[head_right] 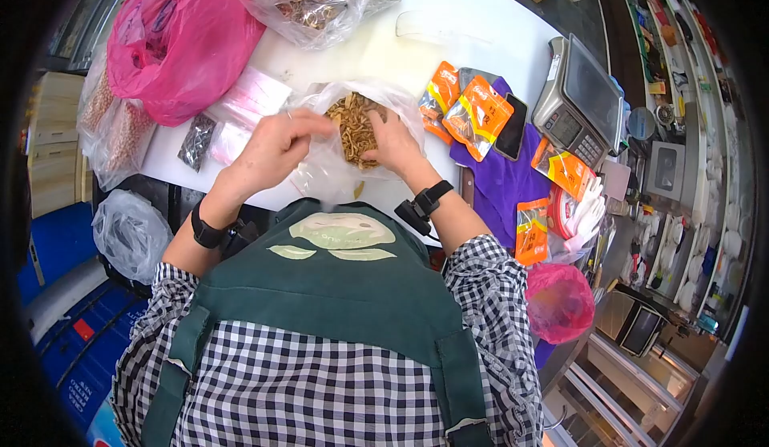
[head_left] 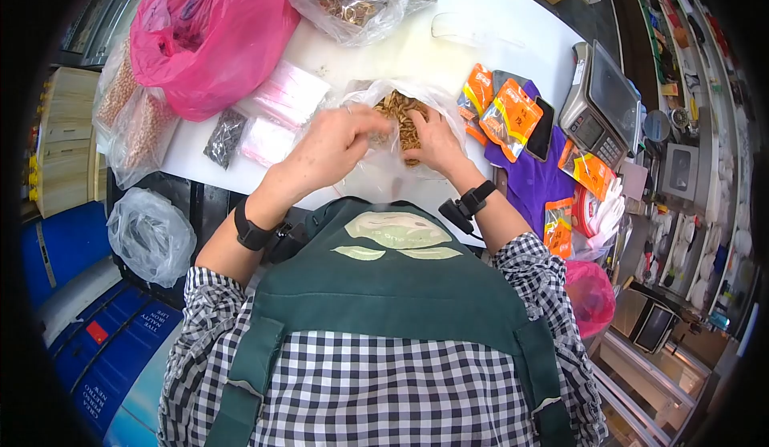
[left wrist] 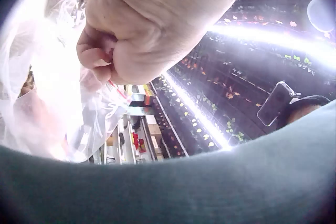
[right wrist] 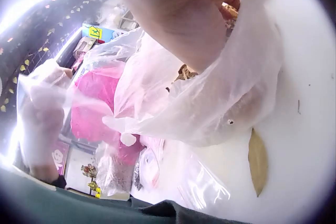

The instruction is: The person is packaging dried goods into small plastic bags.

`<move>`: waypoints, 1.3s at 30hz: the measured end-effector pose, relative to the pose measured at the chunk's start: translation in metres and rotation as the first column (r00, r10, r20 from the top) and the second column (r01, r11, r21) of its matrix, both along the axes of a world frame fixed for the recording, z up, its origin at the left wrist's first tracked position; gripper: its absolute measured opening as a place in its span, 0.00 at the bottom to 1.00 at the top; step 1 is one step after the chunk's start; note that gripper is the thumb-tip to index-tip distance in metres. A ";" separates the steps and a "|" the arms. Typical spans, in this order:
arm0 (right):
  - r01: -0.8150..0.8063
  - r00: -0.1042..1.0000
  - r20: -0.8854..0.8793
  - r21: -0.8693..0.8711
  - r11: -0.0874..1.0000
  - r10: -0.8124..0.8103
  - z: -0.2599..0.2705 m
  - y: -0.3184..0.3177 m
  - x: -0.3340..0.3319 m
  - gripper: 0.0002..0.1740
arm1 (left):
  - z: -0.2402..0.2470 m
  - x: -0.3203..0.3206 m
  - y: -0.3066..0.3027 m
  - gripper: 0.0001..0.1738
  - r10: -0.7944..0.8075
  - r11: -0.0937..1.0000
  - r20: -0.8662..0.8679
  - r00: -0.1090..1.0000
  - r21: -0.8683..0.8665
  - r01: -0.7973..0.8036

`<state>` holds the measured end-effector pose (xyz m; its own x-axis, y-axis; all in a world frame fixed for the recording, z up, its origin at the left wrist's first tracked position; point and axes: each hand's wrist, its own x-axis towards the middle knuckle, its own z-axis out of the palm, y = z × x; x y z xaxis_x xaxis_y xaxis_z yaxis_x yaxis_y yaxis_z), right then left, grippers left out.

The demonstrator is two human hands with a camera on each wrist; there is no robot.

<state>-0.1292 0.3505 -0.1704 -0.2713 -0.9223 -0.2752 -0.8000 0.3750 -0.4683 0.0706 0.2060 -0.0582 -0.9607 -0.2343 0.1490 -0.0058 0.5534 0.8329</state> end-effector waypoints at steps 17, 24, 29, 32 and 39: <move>-0.142 0.982 -0.137 -0.067 0.988 0.132 -0.004 0.006 0.017 0.50 | -0.036 -0.027 0.015 0.25 0.034 0.915 -0.003 0.999 -0.403 -0.033; -0.212 0.976 -0.087 -0.144 0.967 0.201 -0.012 0.012 0.016 0.45 | -0.087 -0.026 0.023 0.27 0.053 0.984 0.108 0.993 -0.175 -0.034; -0.214 0.974 0.026 -0.209 0.954 0.224 -0.028 0.012 0.014 0.41 | -0.075 -0.035 0.010 0.24 0.252 0.940 0.128 0.959 -0.267 -0.211; -0.203 0.976 0.023 -0.256 0.945 0.216 -0.031 0.012 0.011 0.38 | -0.068 -0.041 0.009 0.25 0.339 0.861 -0.005 0.941 -0.401 -0.312; -0.008 0.976 0.208 -0.284 0.959 0.070 -0.022 0.015 -0.003 0.28 | -0.094 -0.042 0.027 0.27 0.234 0.892 0.046 0.971 -0.407 -0.196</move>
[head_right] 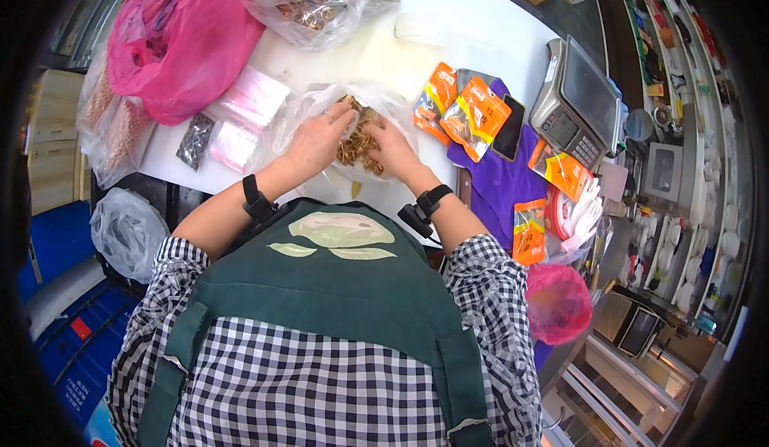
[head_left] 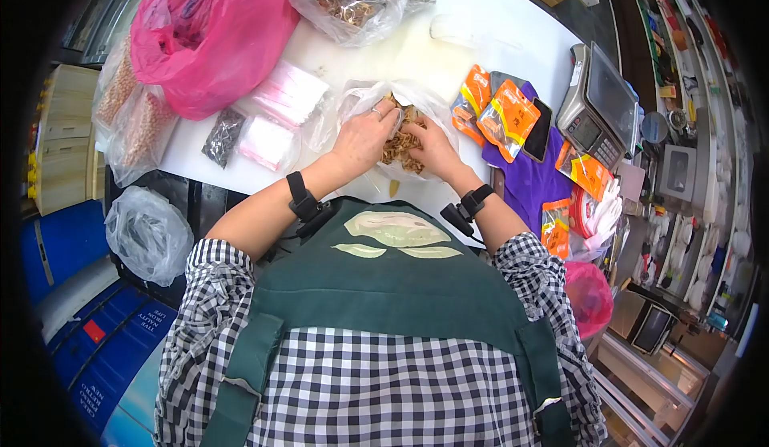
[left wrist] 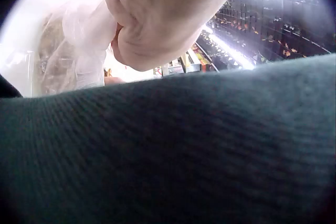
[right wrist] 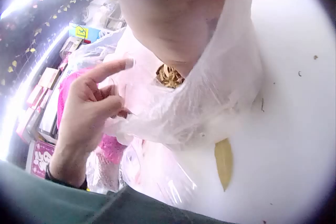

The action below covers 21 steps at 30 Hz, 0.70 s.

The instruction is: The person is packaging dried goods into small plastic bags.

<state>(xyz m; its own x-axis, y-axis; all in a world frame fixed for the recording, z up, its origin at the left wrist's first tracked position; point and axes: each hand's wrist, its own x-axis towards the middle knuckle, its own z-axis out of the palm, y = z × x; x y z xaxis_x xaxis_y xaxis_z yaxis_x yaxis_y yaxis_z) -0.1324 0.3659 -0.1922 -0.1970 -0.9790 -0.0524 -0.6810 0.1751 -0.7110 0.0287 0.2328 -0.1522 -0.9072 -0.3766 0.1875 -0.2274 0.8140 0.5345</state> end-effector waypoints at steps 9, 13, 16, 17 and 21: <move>0.205 0.691 0.653 0.234 0.950 -0.310 0.037 -0.001 -0.012 0.23 | -0.012 -0.012 -0.008 0.24 0.022 0.997 -0.038 0.999 0.075 -0.019; 0.187 0.463 0.832 0.246 0.951 -0.306 0.058 -0.003 -0.003 0.22 | -0.014 -0.014 -0.002 0.24 0.033 0.984 -0.072 0.997 0.177 -0.020; 0.161 0.266 0.899 0.313 0.936 -0.346 0.061 -0.009 0.005 0.24 | -0.020 -0.016 0.000 0.25 0.039 0.974 -0.136 0.990 0.228 -0.007; 0.167 0.263 0.898 0.317 0.933 -0.352 0.058 -0.011 0.007 0.23 | -0.022 -0.016 0.000 0.25 0.039 0.974 -0.135 0.990 0.228 -0.008; 0.146 0.292 0.883 0.338 0.930 -0.367 0.056 -0.015 0.009 0.24 | -0.014 -0.013 0.000 0.24 0.036 0.958 -0.184 0.982 0.287 0.019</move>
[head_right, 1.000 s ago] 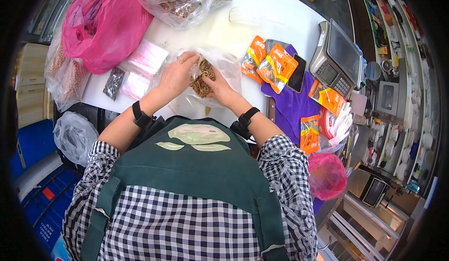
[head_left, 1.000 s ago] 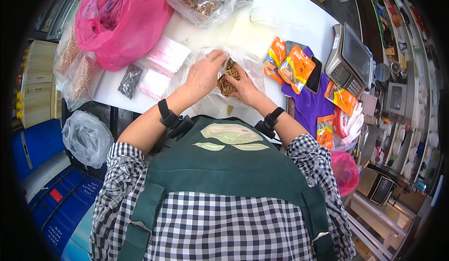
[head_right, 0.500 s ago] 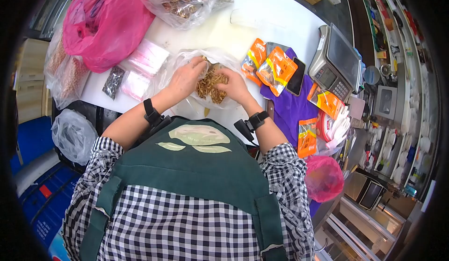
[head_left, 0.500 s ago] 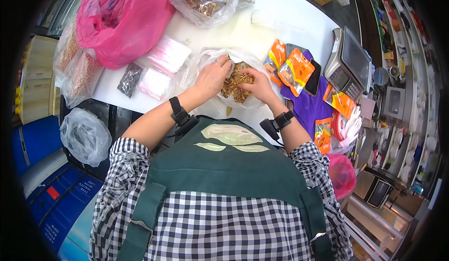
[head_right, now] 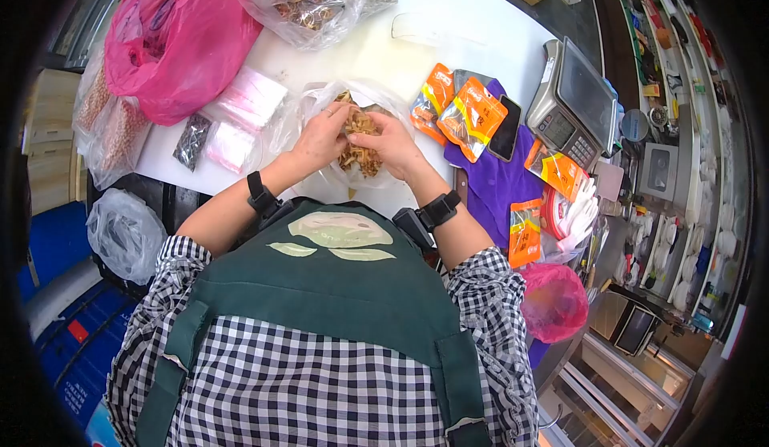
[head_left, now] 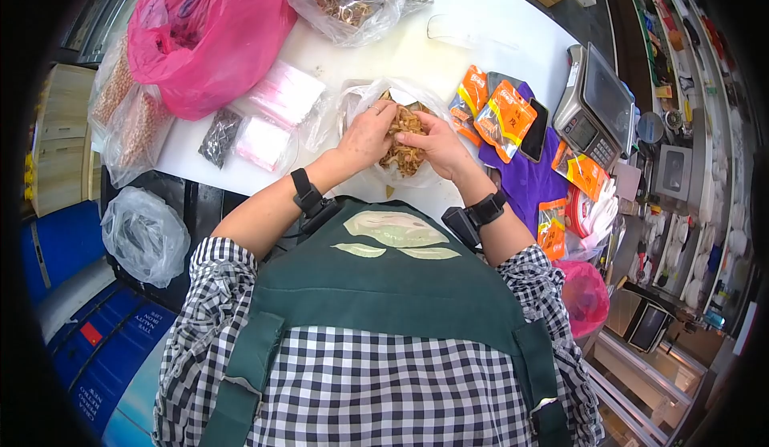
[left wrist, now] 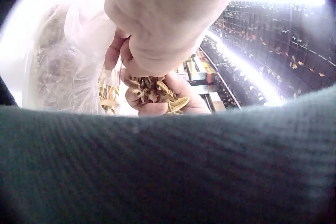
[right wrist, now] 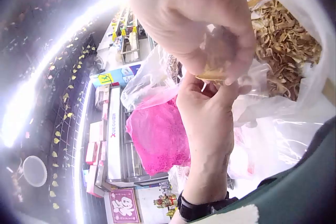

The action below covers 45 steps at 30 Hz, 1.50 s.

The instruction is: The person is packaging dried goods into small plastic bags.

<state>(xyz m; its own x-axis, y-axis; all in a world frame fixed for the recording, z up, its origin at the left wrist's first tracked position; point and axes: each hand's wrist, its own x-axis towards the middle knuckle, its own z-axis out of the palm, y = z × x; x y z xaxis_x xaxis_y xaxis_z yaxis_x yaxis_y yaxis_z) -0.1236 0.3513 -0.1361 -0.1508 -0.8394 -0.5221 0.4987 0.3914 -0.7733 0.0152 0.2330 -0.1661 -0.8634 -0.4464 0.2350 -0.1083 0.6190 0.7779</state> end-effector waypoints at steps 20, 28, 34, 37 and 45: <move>-0.019 0.929 -0.367 0.072 0.997 0.044 0.016 -0.006 0.006 0.28 | 0.000 0.004 0.001 0.32 0.054 0.998 -0.087 0.995 0.025 -0.052; -0.032 0.718 -0.686 0.137 0.990 0.118 0.025 -0.010 0.011 0.23 | 0.011 0.006 0.003 0.31 0.034 0.999 -0.121 0.992 0.032 -0.030; -0.104 0.405 -0.898 0.139 0.985 0.170 0.021 -0.012 0.013 0.23 | 0.016 0.008 0.001 0.31 0.019 0.999 -0.171 0.985 0.044 -0.011; -0.149 0.253 -0.965 0.030 0.988 0.067 0.025 -0.010 0.015 0.21 | 0.022 0.011 0.002 0.28 0.021 0.992 -0.064 0.998 0.129 -0.012; 0.072 0.540 -0.832 -0.108 0.992 -0.129 0.021 -0.013 0.014 0.15 | 0.031 0.015 0.001 0.30 0.088 0.991 -0.088 0.992 0.107 -0.079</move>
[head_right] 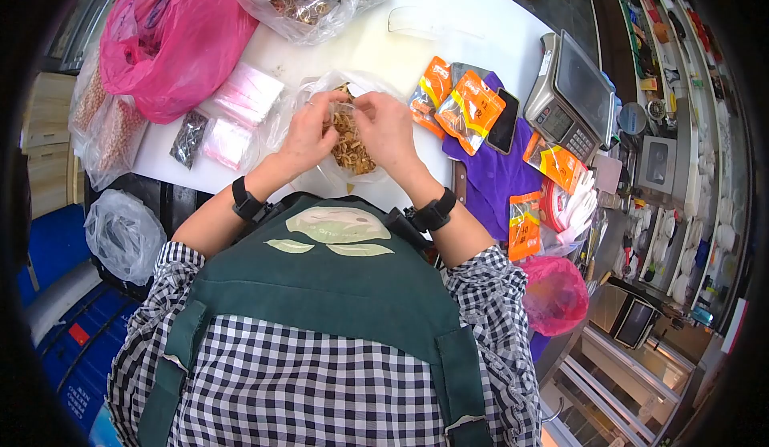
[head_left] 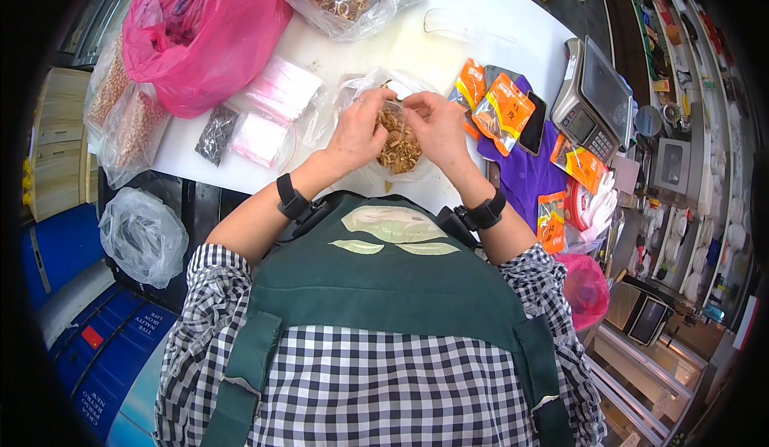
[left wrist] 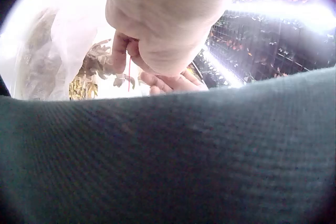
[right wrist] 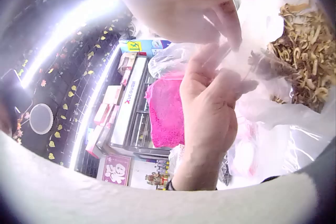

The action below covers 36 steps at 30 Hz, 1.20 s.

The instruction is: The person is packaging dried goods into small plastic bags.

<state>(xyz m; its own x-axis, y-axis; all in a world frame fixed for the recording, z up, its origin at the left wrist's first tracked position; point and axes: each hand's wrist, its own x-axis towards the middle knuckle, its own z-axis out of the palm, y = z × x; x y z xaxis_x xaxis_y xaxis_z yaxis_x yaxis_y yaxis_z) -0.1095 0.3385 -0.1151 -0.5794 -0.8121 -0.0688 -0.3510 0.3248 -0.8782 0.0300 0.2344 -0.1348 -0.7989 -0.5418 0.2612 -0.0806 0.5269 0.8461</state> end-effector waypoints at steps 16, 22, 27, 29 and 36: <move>-0.172 0.974 -0.087 0.320 0.932 0.210 0.011 -0.009 -0.003 0.12 | 0.028 0.007 -0.010 0.24 -0.062 0.995 0.077 0.995 0.078 0.056; -0.151 0.908 0.417 0.252 0.956 0.033 0.013 -0.009 -0.010 0.13 | 0.025 0.008 -0.016 0.25 0.039 0.961 -0.029 0.999 -0.271 -0.045; -0.300 0.911 0.369 0.287 0.910 0.184 0.016 -0.006 -0.015 0.14 | 0.014 0.003 -0.015 0.20 0.044 0.999 0.116 0.992 -0.035 -0.040; -0.318 0.894 0.407 0.274 0.908 0.190 0.016 -0.005 -0.016 0.13 | 0.008 0.005 -0.017 0.20 0.013 0.997 0.095 0.995 0.074 -0.021; -0.241 0.965 -0.036 0.281 0.929 0.261 -0.033 0.008 -0.026 0.15 | 0.019 0.015 -0.034 0.13 0.004 0.999 -0.044 0.999 -0.051 -0.006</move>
<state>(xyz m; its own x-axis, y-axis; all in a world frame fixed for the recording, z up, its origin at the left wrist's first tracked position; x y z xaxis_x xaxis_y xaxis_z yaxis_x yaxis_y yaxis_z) -0.1359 0.3469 -0.1477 -0.3703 -0.8876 -0.2738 -0.5107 0.4408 -0.7381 0.0446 0.2003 -0.1154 -0.7831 -0.5308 0.3239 -0.0466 0.5695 0.8207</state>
